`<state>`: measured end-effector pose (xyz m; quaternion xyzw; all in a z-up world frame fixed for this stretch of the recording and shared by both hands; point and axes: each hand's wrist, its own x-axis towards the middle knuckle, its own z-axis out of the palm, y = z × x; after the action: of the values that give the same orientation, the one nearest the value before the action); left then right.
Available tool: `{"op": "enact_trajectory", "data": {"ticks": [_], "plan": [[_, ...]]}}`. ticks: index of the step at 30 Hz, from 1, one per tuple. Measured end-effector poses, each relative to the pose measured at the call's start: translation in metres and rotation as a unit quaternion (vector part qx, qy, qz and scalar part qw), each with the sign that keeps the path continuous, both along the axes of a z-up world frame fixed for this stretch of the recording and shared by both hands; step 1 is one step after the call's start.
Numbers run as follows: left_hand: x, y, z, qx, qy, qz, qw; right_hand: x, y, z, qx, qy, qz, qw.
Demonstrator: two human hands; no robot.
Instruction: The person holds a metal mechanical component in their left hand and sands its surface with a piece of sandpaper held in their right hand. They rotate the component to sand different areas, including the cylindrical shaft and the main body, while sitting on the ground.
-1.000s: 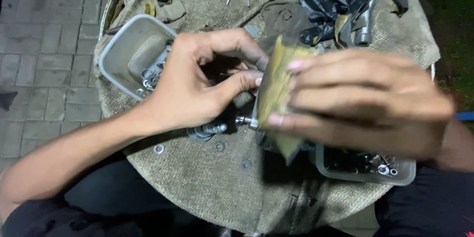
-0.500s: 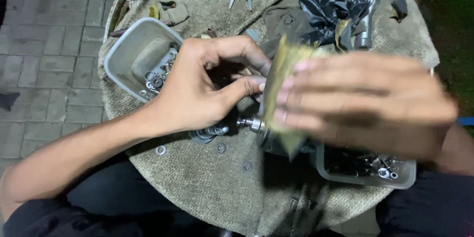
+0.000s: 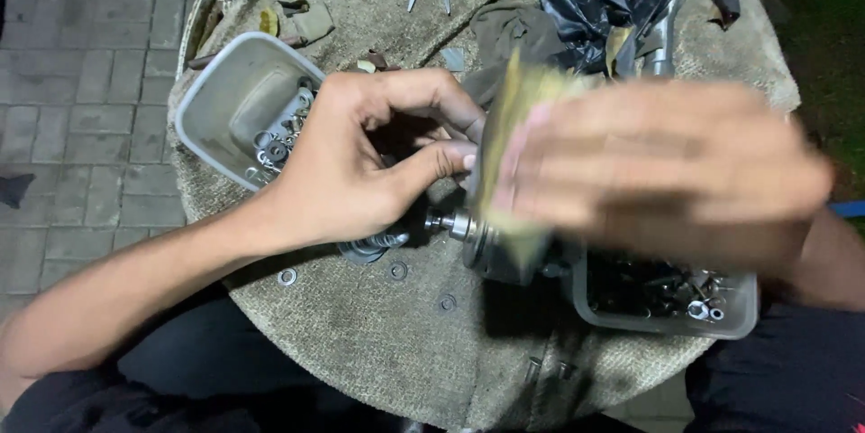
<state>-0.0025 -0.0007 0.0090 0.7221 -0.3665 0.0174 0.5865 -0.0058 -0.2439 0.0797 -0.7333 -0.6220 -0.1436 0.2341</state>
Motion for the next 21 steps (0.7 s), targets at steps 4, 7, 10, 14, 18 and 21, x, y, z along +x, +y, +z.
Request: {"op": "enact_trajectory", "data": {"ticks": [4, 7, 10, 14, 18, 21], "plan": [[0.000, -0.001, -0.005, -0.007, 0.025, -0.013, 1.000, -0.001, -0.003, -0.004, -0.002, -0.047, -0.006, 0.999], [0.002, 0.001, -0.007, -0.005, 0.021, -0.009, 1.000, 0.013, -0.013, -0.017, 0.007, -0.048, 0.009, 0.999], [0.002, 0.000, -0.005, -0.006, 0.012, -0.008, 1.000, 0.016, -0.015, -0.026, 0.040, -0.046, 0.032, 0.998], [0.004, 0.001, -0.008, 0.001, -0.005, 0.004, 1.000, 0.008, -0.002, -0.014, 0.042, -0.006, 0.037, 0.998], [0.004, 0.005, 0.003, -0.015, -0.009, -0.015, 1.000, 0.048, -0.028, -0.021, 0.037, -0.112, 0.016, 0.993], [0.001, 0.006, 0.006, -0.024, 0.014, -0.037, 0.999, 0.040, -0.039, -0.013, 0.050, -0.029, -0.024, 0.998]]}}
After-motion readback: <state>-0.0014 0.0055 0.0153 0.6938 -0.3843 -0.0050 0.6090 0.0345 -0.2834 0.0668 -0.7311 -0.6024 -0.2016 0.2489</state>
